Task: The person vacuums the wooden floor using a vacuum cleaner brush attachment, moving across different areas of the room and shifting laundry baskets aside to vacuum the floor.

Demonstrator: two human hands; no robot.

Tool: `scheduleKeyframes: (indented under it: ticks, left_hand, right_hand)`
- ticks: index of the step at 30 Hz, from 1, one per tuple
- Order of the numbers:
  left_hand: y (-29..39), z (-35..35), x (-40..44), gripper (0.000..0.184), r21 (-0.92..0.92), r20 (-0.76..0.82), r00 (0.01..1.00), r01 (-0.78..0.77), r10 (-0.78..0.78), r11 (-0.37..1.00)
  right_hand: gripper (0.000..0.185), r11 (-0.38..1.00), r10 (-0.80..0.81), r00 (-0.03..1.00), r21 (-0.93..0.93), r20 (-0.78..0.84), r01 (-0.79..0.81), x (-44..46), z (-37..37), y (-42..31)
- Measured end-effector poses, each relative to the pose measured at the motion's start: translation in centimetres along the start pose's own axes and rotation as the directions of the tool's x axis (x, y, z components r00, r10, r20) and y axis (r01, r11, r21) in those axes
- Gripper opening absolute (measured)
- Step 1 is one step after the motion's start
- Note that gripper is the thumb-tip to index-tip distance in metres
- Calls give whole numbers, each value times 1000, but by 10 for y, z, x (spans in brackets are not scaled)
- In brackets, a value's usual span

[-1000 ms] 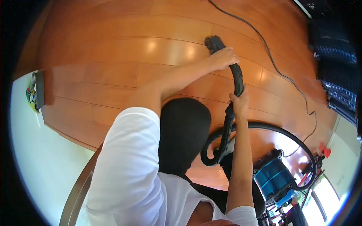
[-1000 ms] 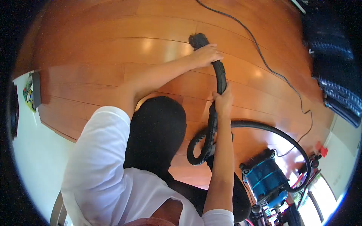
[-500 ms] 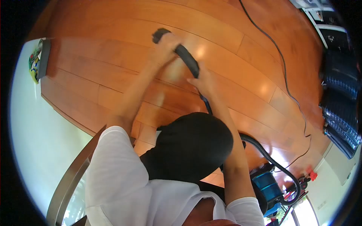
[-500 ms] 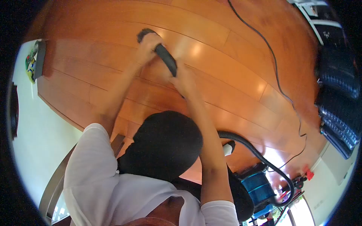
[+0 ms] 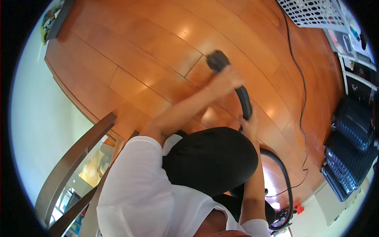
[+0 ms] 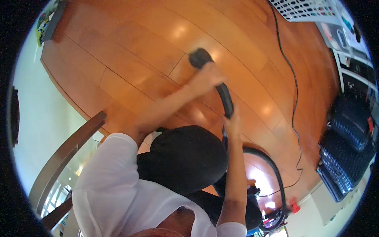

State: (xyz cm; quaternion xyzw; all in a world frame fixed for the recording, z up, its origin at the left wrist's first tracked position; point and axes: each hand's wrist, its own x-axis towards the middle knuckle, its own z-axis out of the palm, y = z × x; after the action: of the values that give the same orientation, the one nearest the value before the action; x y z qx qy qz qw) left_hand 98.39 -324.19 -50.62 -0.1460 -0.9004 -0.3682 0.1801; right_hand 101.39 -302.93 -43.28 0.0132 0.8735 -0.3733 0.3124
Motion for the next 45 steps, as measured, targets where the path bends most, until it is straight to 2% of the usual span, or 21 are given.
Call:
scheduleKeyframes:
  ticks: [1,2,3,4,7,8,11,13,14,17,20,22,24,26,29,32,33,36,38,41,45]
  left_hand:
    - [-31,-17,-3,4,90,-99,995,2,7,996]
    - [-63,-41,-5,2,105,-86,996,1,9,995]
    - [-93,-61,-5,1,147,-157,987,-18,41,989]
    - [-117,-75,-5,1,191,-225,971,-38,81,981]
    - [-134,-106,-2,4,220,-255,967,76,-18,972]
    - [-130,-104,-4,4,214,-237,971,81,-28,974]
    - [-85,-75,-10,3,177,-159,985,93,-65,980]
    - [-32,-30,-19,3,136,-107,988,126,-112,983]
    - [-5,-8,-24,2,76,-87,991,105,-98,992]
    - [46,27,-34,6,-57,3,1000,28,-27,998]
    - [51,21,-39,9,-70,51,998,37,-34,997]
    - [19,-15,-42,11,-8,47,995,87,-86,996]
    - [-25,-56,-48,5,205,13,982,182,-188,962]
    - [-71,-91,-58,13,220,-241,959,205,-150,954]
    - [-93,-123,-64,17,183,-250,925,335,-285,925]
    - [-74,-94,-79,13,220,-274,929,310,-246,925]
    - [-52,-82,-81,11,221,-196,942,313,-272,924]
    - [27,-40,-93,7,122,23,962,266,-270,956]
    - [62,-19,-102,6,-2,23,979,202,-202,979]
    - [65,-29,-109,6,-54,33,990,141,-140,988]
    - [18,-76,-109,7,1,35,972,234,-234,972]
  right_hand:
    - [45,997,-39,998,-69,43,42,24,16,-27]
    - [47,977,-100,994,-184,54,108,46,35,-51]
    - [48,940,-156,985,-295,69,170,65,52,-72]
    - [49,935,-187,978,-288,98,207,80,67,-99]
    - [51,942,-172,966,-253,194,219,96,74,-137]
    - [52,949,-146,963,-244,228,201,96,74,-141]
    - [57,936,-307,949,-156,72,315,80,68,-52]
    - [60,966,-257,966,1,18,257,30,39,-21]
    - [49,989,65,992,128,107,-79,-4,20,-26]
    - [42,977,193,979,-77,-61,-197,-66,-3,12]
    - [40,943,186,981,-269,-56,-194,-67,2,8]
    - [41,989,40,999,-144,31,-35,-40,21,-7]
    - [43,981,-132,990,-136,50,138,7,57,-26]
    - [48,950,-161,974,-242,161,197,43,86,-83]
    - [46,925,-244,935,-226,258,305,61,99,-125]
    - [41,939,-289,931,-125,221,321,44,97,-88]
    - [41,945,-279,938,-118,205,306,33,90,-71]
    - [40,973,-20,987,-223,161,57,-25,52,-33]
    - [39,949,103,987,-309,123,-61,-51,37,-24]
    - [38,922,140,982,-378,128,-83,-57,43,-24]
    - [37,882,172,965,-468,200,-60,-34,75,-48]
